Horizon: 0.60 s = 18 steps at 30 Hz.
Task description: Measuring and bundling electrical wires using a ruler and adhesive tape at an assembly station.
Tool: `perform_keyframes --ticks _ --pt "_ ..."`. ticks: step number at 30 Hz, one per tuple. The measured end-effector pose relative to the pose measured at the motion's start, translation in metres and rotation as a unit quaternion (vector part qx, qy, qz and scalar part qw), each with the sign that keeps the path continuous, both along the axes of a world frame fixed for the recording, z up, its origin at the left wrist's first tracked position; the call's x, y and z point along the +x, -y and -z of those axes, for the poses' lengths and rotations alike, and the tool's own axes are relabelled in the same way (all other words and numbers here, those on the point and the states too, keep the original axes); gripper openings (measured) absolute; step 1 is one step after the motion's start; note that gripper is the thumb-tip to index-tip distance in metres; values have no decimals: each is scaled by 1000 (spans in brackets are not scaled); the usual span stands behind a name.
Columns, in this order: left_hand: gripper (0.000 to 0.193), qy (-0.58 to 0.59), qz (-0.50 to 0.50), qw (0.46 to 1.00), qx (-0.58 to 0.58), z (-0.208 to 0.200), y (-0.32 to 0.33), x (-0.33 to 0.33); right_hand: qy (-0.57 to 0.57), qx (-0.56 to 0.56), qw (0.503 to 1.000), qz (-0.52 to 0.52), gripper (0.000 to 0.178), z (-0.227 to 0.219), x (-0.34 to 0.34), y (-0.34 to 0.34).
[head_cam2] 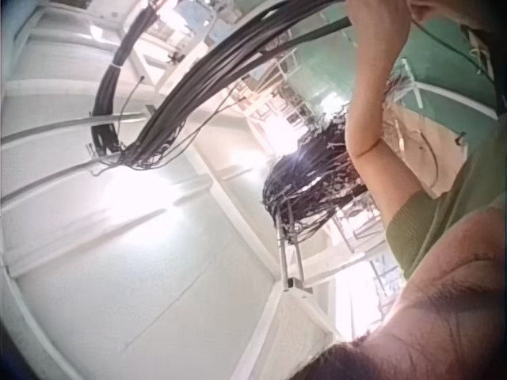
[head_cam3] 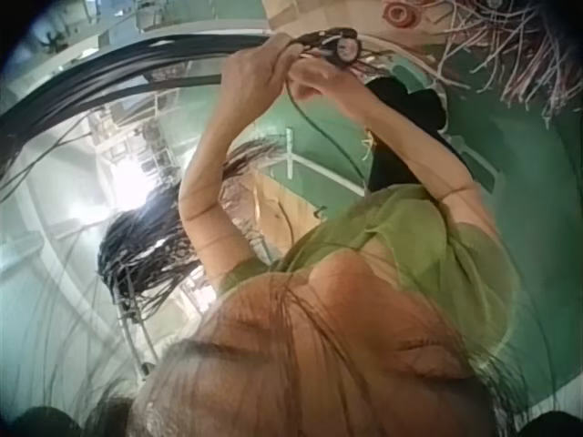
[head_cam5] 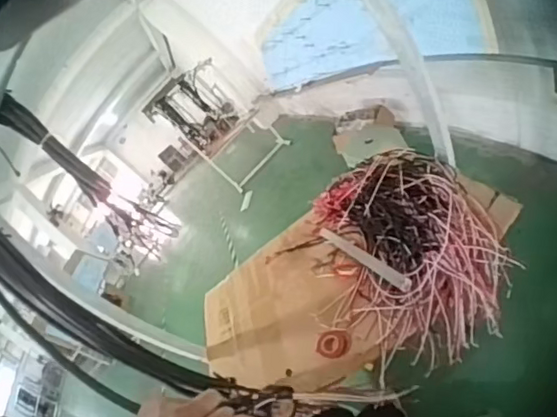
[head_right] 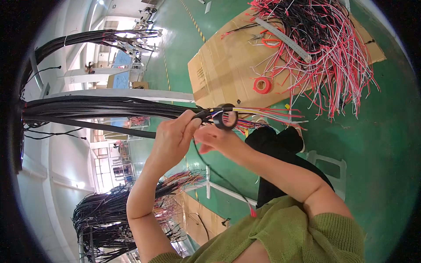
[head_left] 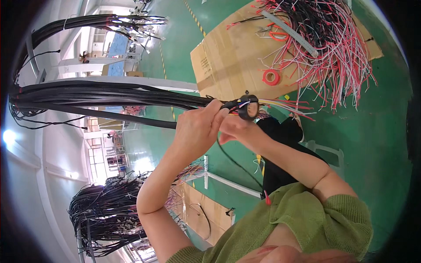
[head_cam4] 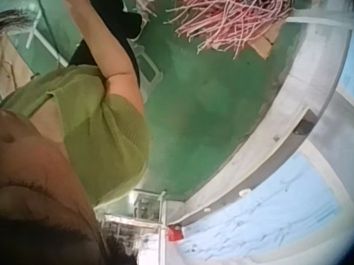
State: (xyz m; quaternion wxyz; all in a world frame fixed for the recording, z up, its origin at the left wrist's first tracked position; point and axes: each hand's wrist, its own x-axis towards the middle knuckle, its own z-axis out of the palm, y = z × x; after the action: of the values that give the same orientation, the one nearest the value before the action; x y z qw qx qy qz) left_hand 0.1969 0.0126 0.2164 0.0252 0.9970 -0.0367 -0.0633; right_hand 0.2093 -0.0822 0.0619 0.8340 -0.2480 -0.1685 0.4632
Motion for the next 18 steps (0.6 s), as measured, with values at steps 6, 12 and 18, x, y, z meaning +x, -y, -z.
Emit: perform_keyframes --ticks 6,12,18 --pt "21 13 0 1000 4 -3 -11 -7 519 -121 718 449 29 -6 7 79" --pt "16 3 37 999 -5 -9 -2 -8 626 -86 711 308 29 -31 82 60" --pt "16 -16 38 999 -34 -12 -1 -14 652 -37 731 198 22 -44 94 61"
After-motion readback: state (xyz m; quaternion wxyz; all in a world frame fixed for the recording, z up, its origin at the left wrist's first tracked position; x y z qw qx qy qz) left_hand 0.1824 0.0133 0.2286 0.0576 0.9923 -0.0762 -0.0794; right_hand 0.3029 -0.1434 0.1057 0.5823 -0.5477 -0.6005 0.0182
